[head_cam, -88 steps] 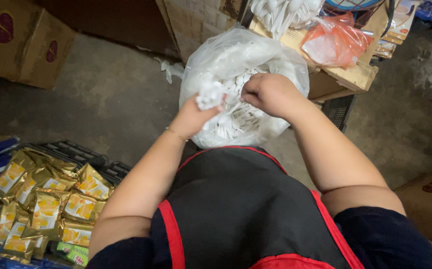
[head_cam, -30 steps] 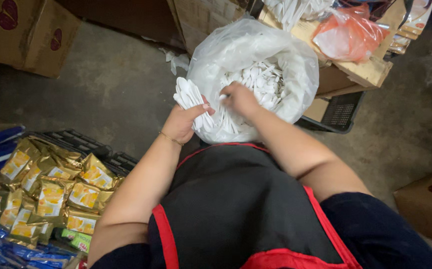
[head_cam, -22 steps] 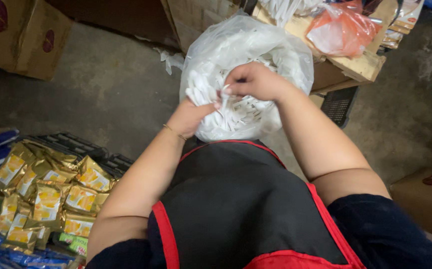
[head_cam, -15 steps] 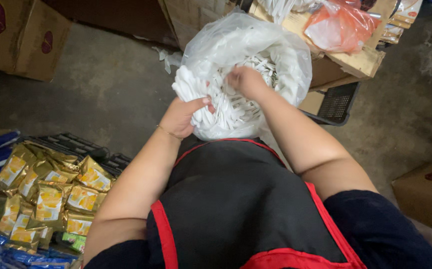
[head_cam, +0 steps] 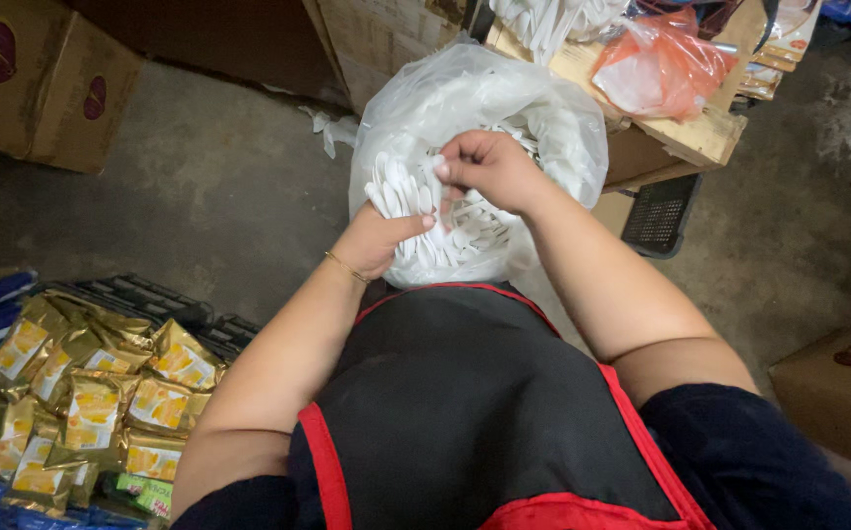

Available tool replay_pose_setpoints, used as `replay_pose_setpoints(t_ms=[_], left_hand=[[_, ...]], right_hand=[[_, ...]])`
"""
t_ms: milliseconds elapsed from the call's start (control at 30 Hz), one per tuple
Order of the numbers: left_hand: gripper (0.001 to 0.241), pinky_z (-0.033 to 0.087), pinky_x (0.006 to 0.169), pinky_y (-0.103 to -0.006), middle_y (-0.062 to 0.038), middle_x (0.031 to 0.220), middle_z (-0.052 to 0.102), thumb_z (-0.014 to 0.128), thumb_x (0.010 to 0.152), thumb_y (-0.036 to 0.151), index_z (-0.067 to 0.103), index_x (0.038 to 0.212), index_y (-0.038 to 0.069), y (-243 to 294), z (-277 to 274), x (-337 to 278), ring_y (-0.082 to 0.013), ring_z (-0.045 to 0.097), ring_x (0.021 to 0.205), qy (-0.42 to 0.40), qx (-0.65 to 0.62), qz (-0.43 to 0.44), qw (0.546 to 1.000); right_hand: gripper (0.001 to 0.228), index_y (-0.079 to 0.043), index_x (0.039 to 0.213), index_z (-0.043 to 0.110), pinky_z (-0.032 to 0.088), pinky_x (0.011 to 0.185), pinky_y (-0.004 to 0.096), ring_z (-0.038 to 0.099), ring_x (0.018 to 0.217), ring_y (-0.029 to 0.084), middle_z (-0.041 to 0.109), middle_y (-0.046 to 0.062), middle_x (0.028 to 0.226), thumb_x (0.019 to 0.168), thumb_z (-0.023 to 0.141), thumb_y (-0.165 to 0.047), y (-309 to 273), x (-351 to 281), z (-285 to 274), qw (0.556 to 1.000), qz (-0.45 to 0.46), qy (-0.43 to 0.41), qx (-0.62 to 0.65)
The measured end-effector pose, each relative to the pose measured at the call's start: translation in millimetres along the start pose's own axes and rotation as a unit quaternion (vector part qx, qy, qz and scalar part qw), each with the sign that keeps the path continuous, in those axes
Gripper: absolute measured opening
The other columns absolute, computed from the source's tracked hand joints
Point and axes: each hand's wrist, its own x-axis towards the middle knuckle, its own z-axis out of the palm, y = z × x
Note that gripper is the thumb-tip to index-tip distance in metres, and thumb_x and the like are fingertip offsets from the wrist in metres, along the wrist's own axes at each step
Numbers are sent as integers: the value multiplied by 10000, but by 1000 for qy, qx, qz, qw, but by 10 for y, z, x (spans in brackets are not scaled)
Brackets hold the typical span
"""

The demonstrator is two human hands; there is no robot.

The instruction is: The person sorts through a large bag of white plastic spoons by hand, gathering and bundling several spoons together.

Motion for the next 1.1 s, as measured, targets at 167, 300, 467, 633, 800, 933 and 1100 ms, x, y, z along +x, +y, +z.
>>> replay_pose_setpoints(t_ms=[167, 300, 467, 633, 800, 933, 1100], left_hand=[[252, 583, 872, -371, -100, 1064, 715, 718, 916, -38, 671, 1163, -23, -54, -96, -24, -221, 702, 974, 31, 4, 10, 999], [237, 576, 852, -368, -82, 1025, 704, 712, 900, -42, 665, 1130, -9, -121, -229, -61, -213, 701, 922, 65, -40, 20, 997], [268, 597, 824, -409, -97, 1021, 700, 703, 867, -28, 652, 1128, -7, -143, -324, -78, -243, 719, 893, 120, -98, -18, 988], [396, 583, 939, -383, -90, 1147, 702, 734, 888, 14, 621, 1268, 2, -108, -170, -29, -201, 717, 1032, 42, -116, -3, 992], [445, 578, 895, -359, -66, 1149, 701, 738, 901, 44, 604, 1325, 16, -192, -58, 6, -187, 702, 1013, -7, -115, -12, 993], [388, 600, 674, -399, -96, 946, 686, 744, 885, 50, 617, 1251, 36, -325, -141, -20, -233, 696, 764, 9, -102, -86, 991], [332, 604, 711, -411, -102, 946, 685, 744, 895, 49, 596, 1190, 16, -277, -242, -216, -257, 722, 825, -21, -109, -99, 989]], right_hand=[[111, -111, 1009, 753, 534, 694, 389, 641, 787, 254, 674, 109, 927, 925, 692, -151, 531, 189, 16, 932, 39, 83, -350], [149, -171, 1006, 753, 537, 867, 467, 644, 1041, 354, 600, 143, 1091, 870, 691, -168, 1015, 62, 13, 779, -11, 59, -624], [157, -135, 971, 743, 549, 763, 426, 698, 880, 329, 674, 119, 936, 820, 745, -181, 636, -33, -203, 853, -35, 108, -509], [231, -128, 1104, 709, 563, 699, 321, 685, 768, 187, 692, 28, 823, 878, 745, -158, -202, -238, 174, 997, 47, 40, -42], [292, -55, 891, 620, 479, 661, 289, 557, 777, 140, 585, 79, 832, 810, 884, -147, -410, -292, 474, 887, -251, 33, -386], [319, -70, 1038, 598, 469, 679, 256, 540, 766, 83, 572, -9, 839, 847, 847, -131, 132, -144, 148, 993, 1, -121, -15], [206, -189, 966, 779, 519, 760, 474, 651, 912, 360, 641, 142, 1017, 764, 748, -211, 884, -68, -184, 778, 23, -16, -627]])
